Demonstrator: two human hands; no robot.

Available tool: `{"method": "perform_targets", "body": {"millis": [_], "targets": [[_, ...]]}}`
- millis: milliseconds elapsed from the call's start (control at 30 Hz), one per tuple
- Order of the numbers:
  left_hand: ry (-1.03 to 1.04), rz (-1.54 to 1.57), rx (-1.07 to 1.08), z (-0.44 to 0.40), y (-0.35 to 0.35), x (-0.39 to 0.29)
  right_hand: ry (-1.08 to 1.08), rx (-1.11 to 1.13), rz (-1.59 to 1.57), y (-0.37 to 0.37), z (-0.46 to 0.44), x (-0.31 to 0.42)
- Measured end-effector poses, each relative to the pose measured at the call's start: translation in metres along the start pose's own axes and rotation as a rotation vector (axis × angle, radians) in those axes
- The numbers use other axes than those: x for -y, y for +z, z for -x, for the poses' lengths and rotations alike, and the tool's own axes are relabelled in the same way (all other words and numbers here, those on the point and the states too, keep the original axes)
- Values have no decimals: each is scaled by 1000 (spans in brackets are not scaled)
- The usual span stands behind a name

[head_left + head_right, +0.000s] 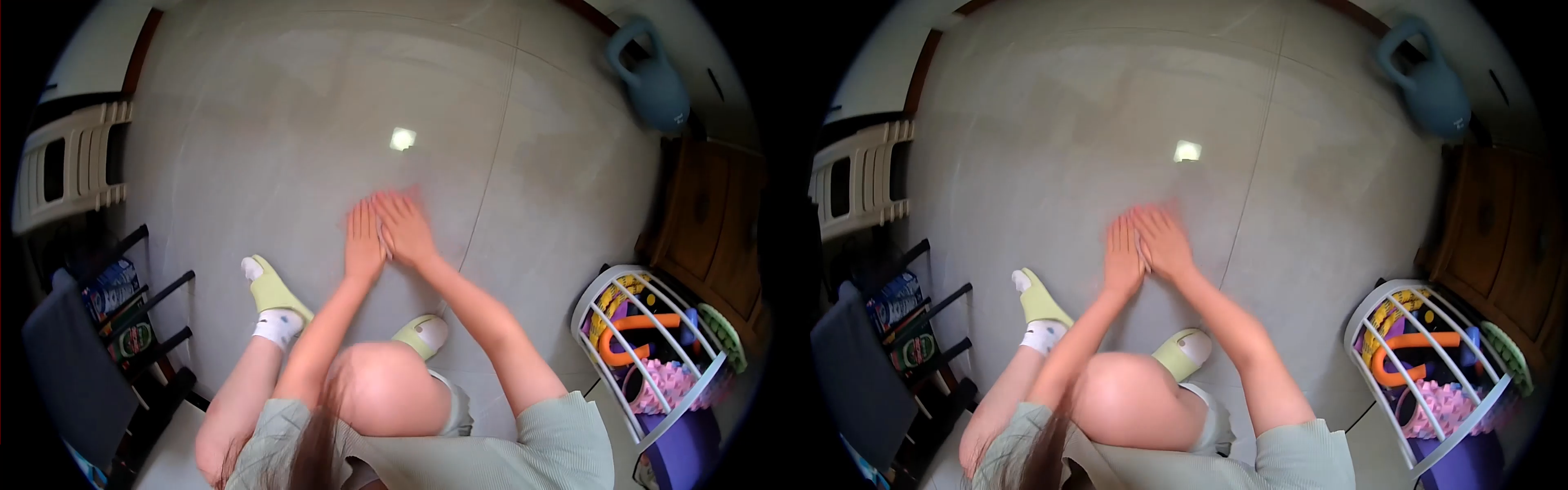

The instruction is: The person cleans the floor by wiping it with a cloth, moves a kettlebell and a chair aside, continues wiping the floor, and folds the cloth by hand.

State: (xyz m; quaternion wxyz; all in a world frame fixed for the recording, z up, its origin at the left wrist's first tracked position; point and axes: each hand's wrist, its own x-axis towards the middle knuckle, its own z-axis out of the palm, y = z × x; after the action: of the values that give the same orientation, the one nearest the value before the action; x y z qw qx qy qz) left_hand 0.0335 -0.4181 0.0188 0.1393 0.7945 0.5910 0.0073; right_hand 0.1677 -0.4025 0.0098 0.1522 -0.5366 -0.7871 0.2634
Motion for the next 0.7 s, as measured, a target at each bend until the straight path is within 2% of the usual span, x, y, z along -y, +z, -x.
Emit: {"method": "perform_targets", "body": {"millis": [100, 200, 433, 633, 700], "targets": [[45, -105, 176, 70, 17, 4, -49, 93, 4, 14, 55, 22], [178, -95, 425, 86, -4, 21, -37, 133, 23, 17, 82, 35], [190, 117, 238, 46, 9, 21, 104, 133, 38, 20, 54, 19], [231, 140, -23, -58, -4, 63, -95, 74, 214, -9, -34, -22], [209, 122, -62, -96, -18, 92, -68, -6, 252, -12, -86, -11]]}}
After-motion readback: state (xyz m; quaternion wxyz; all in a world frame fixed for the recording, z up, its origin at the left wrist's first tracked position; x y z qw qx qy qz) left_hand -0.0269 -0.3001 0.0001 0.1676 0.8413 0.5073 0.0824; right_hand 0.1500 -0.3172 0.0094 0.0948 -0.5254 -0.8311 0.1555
